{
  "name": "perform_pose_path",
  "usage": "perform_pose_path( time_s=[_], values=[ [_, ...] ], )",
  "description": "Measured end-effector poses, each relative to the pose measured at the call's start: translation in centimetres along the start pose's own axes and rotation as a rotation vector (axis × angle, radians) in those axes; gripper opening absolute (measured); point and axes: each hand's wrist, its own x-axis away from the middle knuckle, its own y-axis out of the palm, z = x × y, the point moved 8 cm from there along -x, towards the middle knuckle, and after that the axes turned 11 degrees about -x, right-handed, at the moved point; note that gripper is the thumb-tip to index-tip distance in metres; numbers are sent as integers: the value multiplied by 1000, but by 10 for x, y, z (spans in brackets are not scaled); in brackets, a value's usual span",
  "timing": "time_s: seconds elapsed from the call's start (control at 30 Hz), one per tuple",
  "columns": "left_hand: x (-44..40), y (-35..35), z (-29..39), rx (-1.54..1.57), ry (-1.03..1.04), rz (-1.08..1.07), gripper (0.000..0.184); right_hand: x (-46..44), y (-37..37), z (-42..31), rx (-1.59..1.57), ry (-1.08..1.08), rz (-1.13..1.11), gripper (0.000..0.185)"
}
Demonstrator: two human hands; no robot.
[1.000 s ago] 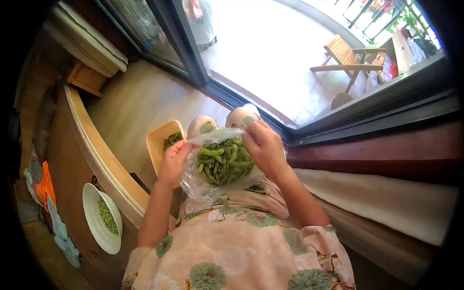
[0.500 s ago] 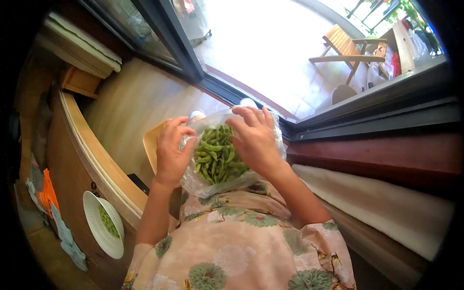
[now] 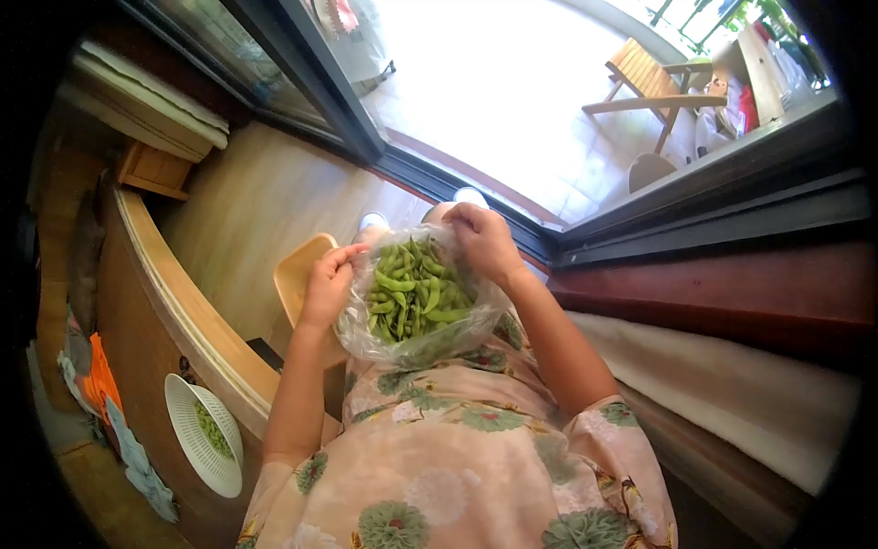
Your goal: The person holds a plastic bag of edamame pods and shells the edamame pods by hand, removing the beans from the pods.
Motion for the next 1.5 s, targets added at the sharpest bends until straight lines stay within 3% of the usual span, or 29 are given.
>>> perform_pose_path(
  time_s=[0.07,0.17,0.3,0.37,0.47,0.6,0.7,1.0,1.1,1.23,1.33,1.5],
  values=[
    [7,-10,9,-9,20,99,31,6,-2,1,-84,104,-34,21],
    [35,-33,76,-412,302,364,30,26,-15,-36,12,-119,67,27],
    [79,-9,145,-540,638,155,36,64,-22,-84,294,-402,156,29],
    [99,14,155,-493,731,0,37,82,-15,-78,387,-421,120,34],
    [114,37,135,-515,689,-134,33,103,-4,-62,488,-313,24,49],
    [134,41,122,-497,806,-212,29,126,-6,-43,442,-167,-62,59],
    [142,42,119,-481,785,-313,26,133,-5,-41,438,-137,-126,64],
    [142,18,107,-476,661,-251,21,137,-2,-44,584,-67,-248,72],
    [146,19,87,-440,538,-308,19,140,-2,-42,721,-71,-265,72],
    [146,13,89,-388,551,-211,15,145,-7,-34,620,-27,-252,71],
    [141,8,94,-386,561,-116,14,142,-6,-55,715,-73,-242,70],
    [127,-6,105,-481,558,19,11,136,0,-78,480,-290,-125,42]
  ],
)
